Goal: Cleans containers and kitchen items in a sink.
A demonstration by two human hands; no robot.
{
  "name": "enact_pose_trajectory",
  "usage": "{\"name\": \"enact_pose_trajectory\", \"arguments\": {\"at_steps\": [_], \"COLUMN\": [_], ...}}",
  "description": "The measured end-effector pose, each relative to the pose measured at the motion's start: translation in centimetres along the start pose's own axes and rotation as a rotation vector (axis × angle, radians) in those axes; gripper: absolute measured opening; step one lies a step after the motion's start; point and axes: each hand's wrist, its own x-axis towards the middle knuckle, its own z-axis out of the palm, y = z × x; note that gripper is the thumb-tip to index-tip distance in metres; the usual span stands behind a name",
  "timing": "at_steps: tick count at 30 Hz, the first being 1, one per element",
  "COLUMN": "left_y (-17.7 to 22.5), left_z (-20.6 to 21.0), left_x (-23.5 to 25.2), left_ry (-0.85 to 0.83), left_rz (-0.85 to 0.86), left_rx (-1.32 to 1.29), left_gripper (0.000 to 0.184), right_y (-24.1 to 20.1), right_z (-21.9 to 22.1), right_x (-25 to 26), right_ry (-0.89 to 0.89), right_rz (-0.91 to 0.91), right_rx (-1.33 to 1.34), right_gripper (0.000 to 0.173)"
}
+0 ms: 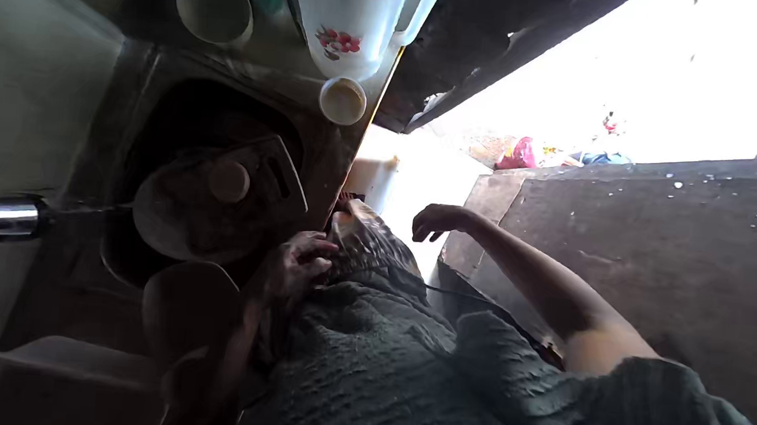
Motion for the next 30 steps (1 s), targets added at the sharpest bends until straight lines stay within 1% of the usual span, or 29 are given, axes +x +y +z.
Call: {"name": "enact_pose_trajectory", "arguments": {"at_steps": [1, 3, 5, 7, 10, 13, 15, 16, 18, 23, 26, 28, 30], "left_y": [0.7, 1.8, 2.5, 2.8, 2.9, 2.8, 2.8, 2.6, 2.2, 2.0, 1.4, 1.3, 0.8], "left_z": [0.1, 0.1, -0.1, -0.5, -0.7, -0.7, -0.7, -0.7, -0.7, -0.9, -0.8, -1.0, -1.5], "left_x": [0.6, 1.4, 1.4, 1.0, 1.0, 1.4, 1.4, 1.4, 1.1, 0.3, 0.0, -0.3, -1.0], "left_ry": [-0.050, -0.139, -0.172, -0.197, -0.188, -0.166, -0.179, -0.188, -0.192, -0.166, -0.156, -0.109, 0.047], "left_rz": [-0.012, -0.014, 0.016, 0.011, -0.021, -0.008, 0.013, 0.015, 0.007, -0.033, -0.030, -0.046, -0.062], "left_rx": [0.038, 0.109, 0.175, 0.215, 0.205, 0.203, 0.217, 0.229, 0.224, 0.189, 0.152, 0.073, -0.038], "left_gripper": [0.035, 0.040, 0.039, 0.035, 0.035, 0.034, 0.030, 0.028, 0.027, 0.028, 0.029, 0.030, 0.034], "right_y": [-0.7, -1.8, -1.9, -1.9, -2.9, -2.9, -1.9, -0.8, 0.5, 1.5, 0.0, -2.2, -5.2], "right_z": [-0.1, -0.8, -1.4, -1.5, -1.1, -1.2, -1.8, -2.1, -2.8, -4.0, -4.5, -4.7, -4.8], "right_x": [-0.8, -2.2, -2.9, -3.4, -4.6, -4.1, -3.0, -2.1, -1.1, 0.0, 0.0, -0.1, 0.6], "right_ry": [-0.031, -0.053, -0.034, -0.022, -0.068, -0.078, -0.035, -0.009, 0.001, 0.002, 0.002, 0.020, 0.073], "right_rz": [0.000, 0.010, 0.008, 0.018, 0.055, 0.059, 0.020, -0.016, -0.031, 0.022, 0.054, -0.018, -0.172], "right_rx": [-0.025, -0.199, -0.305, -0.260, -0.176, -0.152, -0.157, -0.137, -0.074, 0.031, 0.060, -0.055, -0.267], "right_gripper": [0.020, 0.021, 0.022, 0.021, 0.023, 0.022, 0.020, 0.018, 0.016, 0.016, 0.018, 0.019, 0.022]}}
